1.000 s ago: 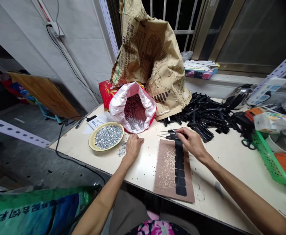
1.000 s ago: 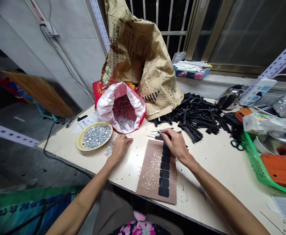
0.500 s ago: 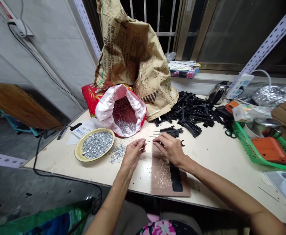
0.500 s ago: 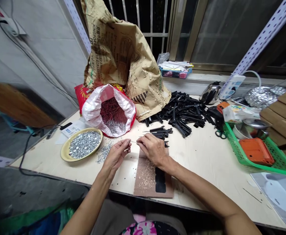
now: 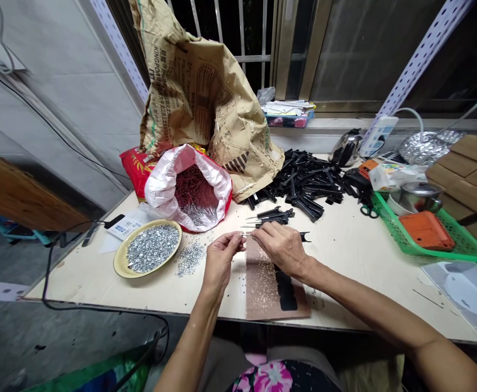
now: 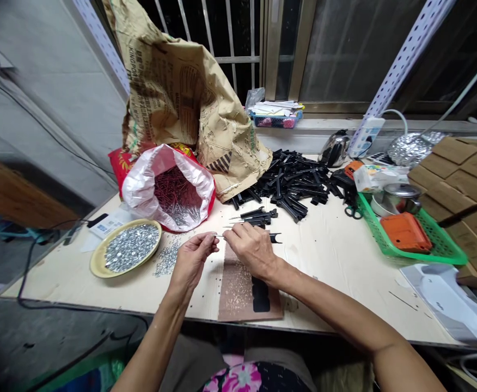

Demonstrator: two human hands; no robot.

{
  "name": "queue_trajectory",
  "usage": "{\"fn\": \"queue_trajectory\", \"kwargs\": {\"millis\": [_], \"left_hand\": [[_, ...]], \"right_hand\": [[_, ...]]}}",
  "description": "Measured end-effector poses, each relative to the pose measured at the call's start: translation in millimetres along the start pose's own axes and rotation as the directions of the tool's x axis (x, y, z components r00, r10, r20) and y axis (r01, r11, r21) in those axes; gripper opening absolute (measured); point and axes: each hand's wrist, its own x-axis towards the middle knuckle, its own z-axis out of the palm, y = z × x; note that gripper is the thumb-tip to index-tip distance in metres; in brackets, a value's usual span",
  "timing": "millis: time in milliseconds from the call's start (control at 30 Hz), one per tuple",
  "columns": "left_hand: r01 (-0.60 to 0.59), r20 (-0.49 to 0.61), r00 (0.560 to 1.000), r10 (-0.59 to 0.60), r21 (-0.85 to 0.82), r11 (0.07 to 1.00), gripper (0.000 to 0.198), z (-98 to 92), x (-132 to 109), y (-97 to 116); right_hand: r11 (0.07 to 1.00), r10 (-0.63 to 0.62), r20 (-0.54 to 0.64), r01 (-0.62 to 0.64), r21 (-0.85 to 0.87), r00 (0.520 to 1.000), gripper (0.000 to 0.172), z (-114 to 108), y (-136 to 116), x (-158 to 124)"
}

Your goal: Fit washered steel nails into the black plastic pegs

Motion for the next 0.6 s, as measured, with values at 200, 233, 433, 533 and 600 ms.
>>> {"fn": "queue_trajectory", "kwargs": {"millis": [200, 233, 433, 533, 600], "left_hand": [[-0.112, 0.026, 0.994, 0.109, 0.225, 0.968, 0.023, 1.6, 1, -1], [-0.103, 0.033, 0.995, 0.098, 0.235, 0.966, 0.024, 2.5, 1, -1], [-0.002, 0.091, 0.996, -0.012, 0.148, 0.989, 0.025, 12.4, 1, -2], [0.045, 0.099, 0.994, -0.054, 0.098, 0.994, 0.025, 16.7, 2, -5], [0.019, 0.074, 0.997, -0.026, 0.096, 0.995, 0.026, 18.7, 2, -8]], "right_hand": [[0.998, -0.039, 0.058, 0.041, -0.039, 0.998, 0.017, -5, 8, -6], [0.999, -0.036, 0.055, 0.038, -0.039, 0.998, 0.018, -4, 10, -7], [0.999, 0.044, -0.012, -0.045, -0.016, 0.999, 0.025, 2, 14, -11], [0.997, 0.077, -0.004, -0.077, -0.012, 0.997, 0.022, 3, 14, -13], [0.995, 0.094, -0.003, -0.094, -0.019, 0.996, 0.02, 4, 14, -15]]}}
